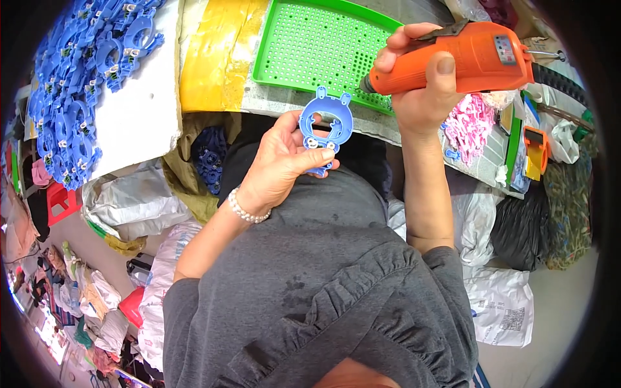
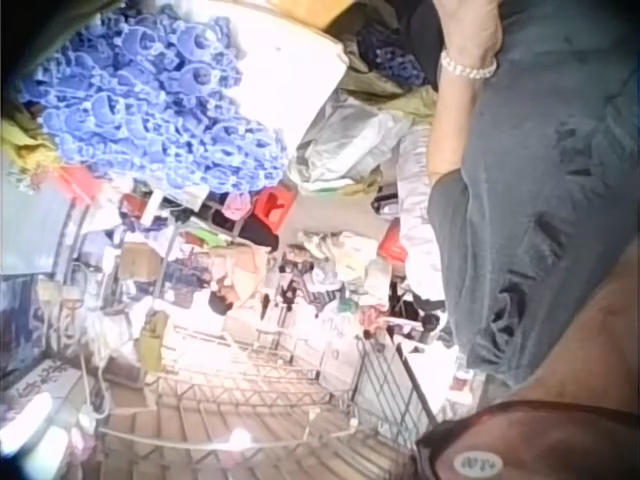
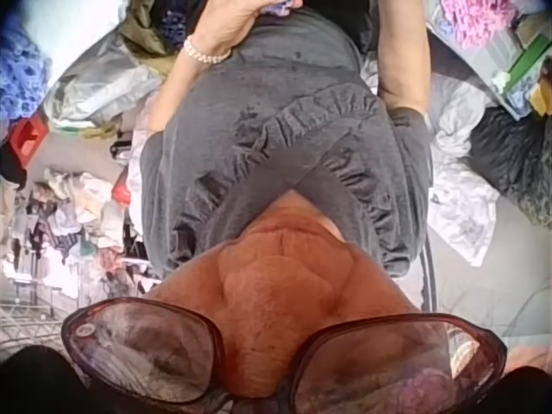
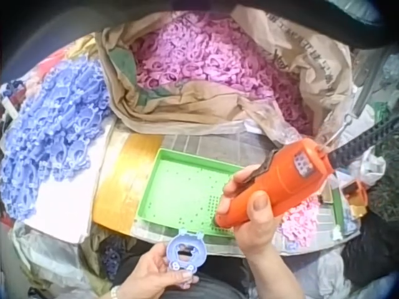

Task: Assembling blue plastic toy components by driving screws into them using an electric screwdriver.

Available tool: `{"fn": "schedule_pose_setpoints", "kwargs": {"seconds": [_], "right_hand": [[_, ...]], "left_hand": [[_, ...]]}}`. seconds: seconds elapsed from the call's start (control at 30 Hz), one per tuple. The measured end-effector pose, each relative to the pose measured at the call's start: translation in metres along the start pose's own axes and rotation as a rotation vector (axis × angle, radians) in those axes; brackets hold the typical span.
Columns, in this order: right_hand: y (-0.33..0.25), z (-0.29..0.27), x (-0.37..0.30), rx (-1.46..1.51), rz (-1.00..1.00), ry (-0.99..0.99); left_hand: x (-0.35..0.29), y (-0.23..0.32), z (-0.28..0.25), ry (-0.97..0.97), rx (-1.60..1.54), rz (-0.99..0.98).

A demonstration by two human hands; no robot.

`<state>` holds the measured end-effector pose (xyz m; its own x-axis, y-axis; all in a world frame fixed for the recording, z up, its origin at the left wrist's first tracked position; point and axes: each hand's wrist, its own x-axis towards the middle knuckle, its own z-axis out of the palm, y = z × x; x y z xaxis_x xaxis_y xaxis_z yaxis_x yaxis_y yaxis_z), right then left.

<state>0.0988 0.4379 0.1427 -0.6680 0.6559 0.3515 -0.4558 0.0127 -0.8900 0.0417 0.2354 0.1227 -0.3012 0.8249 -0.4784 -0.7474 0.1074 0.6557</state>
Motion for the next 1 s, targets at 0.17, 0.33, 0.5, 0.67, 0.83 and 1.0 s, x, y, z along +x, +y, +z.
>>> {"fn": "schedule_pose_setpoints", "kwargs": {"seconds": [0.17,0.33,0.5,0.67,0.83,1.0], "right_hand": [[0.001,0.001,-0.001,-0.045,-0.011,0.009],[0.000,0.002,-0.001,-0.043,-0.004,0.024],[-0.003,0.001,0.001,-0.063,-0.045,0.021],[-0.027,0.006,0.001,0.026,-0.031,-0.002],[-0.060,0.008,-0.006,0.251,-0.054,-0.277],[-0.062,0.022,-0.019,0.298,-0.022,-0.478]], "left_hand": [[0.000,0.005,0.001,0.021,0.057,-0.043],[-0.001,0.006,0.003,-0.023,0.000,-0.023],[0.001,0.004,0.004,-0.021,0.023,-0.012],[0.002,0.000,0.000,-0.009,0.046,-0.015],[0.005,0.004,0.007,-0.006,0.098,0.007],[0.005,0.006,0.008,0.002,0.071,0.013]]}}
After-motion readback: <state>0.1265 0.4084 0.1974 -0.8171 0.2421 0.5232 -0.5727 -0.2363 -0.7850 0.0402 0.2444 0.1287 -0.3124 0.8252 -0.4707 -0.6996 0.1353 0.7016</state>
